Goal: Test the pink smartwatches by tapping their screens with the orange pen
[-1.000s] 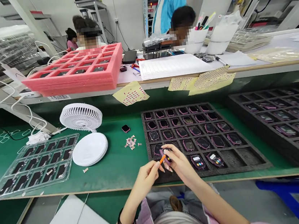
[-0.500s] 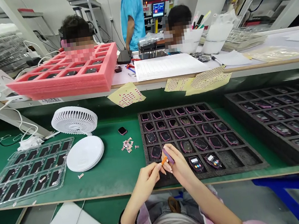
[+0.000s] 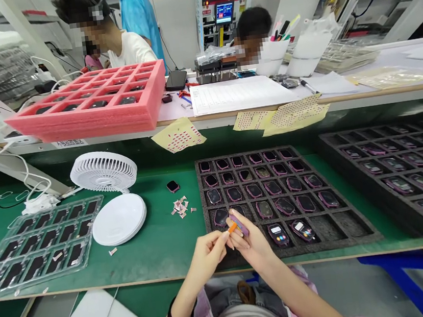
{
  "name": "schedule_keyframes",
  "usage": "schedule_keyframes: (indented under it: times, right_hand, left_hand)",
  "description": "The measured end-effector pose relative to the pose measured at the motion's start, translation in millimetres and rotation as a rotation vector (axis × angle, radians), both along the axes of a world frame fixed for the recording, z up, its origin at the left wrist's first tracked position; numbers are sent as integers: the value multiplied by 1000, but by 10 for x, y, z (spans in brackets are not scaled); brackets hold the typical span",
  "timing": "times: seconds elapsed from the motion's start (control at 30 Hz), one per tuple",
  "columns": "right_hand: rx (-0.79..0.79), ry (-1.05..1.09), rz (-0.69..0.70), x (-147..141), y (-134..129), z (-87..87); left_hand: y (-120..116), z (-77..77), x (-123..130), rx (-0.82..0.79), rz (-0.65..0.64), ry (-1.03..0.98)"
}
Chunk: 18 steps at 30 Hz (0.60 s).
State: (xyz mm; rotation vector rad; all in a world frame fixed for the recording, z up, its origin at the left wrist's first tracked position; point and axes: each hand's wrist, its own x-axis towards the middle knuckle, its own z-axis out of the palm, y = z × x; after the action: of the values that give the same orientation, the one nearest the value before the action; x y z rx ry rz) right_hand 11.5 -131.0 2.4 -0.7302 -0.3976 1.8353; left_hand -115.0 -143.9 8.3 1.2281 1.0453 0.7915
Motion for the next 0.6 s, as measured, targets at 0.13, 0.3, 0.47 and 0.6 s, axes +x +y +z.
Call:
schedule_keyframes:
  times: [0.13, 0.3, 0.47, 0.6]
  right_hand:
    - [-17, -162, -65, -73, -117, -63]
    - [147, -578, -187, 67, -206, -183]
    - [384, -1068, -331, 316, -250, -268]
    - [627, -1336, -130, 185, -373, -332]
  left_hand:
    - [24, -21, 38, 15, 72, -42]
    - [27, -86, -22, 80, 109, 33]
    - [232, -86, -373, 253, 231, 391]
    - [446, -65, -571, 280, 201, 1033]
